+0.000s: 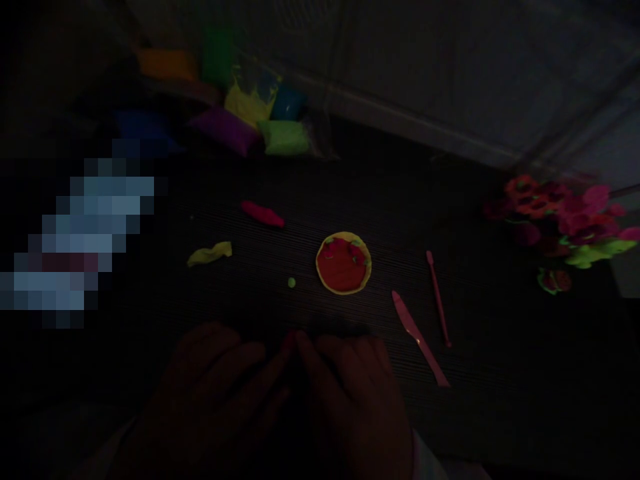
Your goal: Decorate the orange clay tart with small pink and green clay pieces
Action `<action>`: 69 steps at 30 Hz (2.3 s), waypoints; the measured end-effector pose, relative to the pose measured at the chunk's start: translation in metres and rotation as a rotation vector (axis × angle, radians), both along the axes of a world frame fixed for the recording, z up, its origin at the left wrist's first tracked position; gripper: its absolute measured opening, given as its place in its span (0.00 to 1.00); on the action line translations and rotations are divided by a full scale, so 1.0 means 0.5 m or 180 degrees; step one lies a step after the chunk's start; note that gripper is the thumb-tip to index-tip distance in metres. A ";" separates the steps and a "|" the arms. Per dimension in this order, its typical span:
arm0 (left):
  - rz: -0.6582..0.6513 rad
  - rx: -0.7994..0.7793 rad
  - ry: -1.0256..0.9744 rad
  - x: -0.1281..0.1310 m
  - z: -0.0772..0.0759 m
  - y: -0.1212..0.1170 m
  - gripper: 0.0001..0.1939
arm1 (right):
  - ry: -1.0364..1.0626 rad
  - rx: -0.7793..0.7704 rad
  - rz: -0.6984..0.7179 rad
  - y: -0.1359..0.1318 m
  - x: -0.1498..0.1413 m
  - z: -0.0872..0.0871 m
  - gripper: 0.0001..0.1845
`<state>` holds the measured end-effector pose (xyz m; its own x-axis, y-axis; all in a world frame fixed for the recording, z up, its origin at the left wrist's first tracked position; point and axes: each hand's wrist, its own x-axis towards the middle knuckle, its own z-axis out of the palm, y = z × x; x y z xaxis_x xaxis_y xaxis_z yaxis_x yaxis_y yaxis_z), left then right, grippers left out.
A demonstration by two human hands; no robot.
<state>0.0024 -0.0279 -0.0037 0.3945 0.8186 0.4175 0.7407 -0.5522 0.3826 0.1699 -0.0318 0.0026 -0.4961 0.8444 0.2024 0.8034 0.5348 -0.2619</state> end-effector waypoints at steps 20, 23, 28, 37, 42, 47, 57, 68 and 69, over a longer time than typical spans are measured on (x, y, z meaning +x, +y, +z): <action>0.0001 -0.0071 -0.0003 -0.001 0.006 0.003 0.11 | 0.0103 -0.0178 -0.0097 -0.019 0.004 -0.002 0.18; -0.0011 -0.0122 0.0071 -0.003 0.005 0.000 0.11 | 0.0051 -0.0135 -0.0123 -0.016 0.006 0.001 0.17; -0.0030 -0.0076 -0.0009 -0.002 0.004 0.001 0.11 | -0.0026 -0.0158 -0.0040 -0.016 0.005 0.004 0.18; -0.0024 0.0010 -0.0084 -0.005 0.006 0.001 0.09 | -0.0096 -0.0150 0.0028 -0.019 0.003 0.000 0.19; 0.0039 0.0043 -0.0030 -0.005 0.007 0.001 0.09 | 0.0048 0.0038 -0.0086 -0.014 -0.003 0.001 0.16; 0.0009 0.0035 -0.0029 -0.005 0.006 -0.001 0.09 | -0.0048 -0.0131 -0.0002 -0.020 0.003 0.001 0.18; 0.0031 0.0036 -0.0001 -0.006 0.005 -0.001 0.09 | -0.0216 -0.0083 0.0010 -0.022 0.005 0.001 0.19; 0.0139 -0.0029 -0.0188 -0.014 0.015 -0.004 0.10 | -0.0252 0.0009 0.0088 -0.026 0.000 -0.003 0.20; 0.0170 -0.0033 -0.0201 -0.017 0.015 -0.005 0.10 | -0.0260 0.0005 0.0115 -0.027 0.001 -0.003 0.20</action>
<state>-0.0060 -0.0305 0.0039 0.3234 0.8421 0.4315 0.7433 -0.5083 0.4350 0.1703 -0.0455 0.0010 -0.5410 0.8254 0.1613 0.8023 0.5640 -0.1954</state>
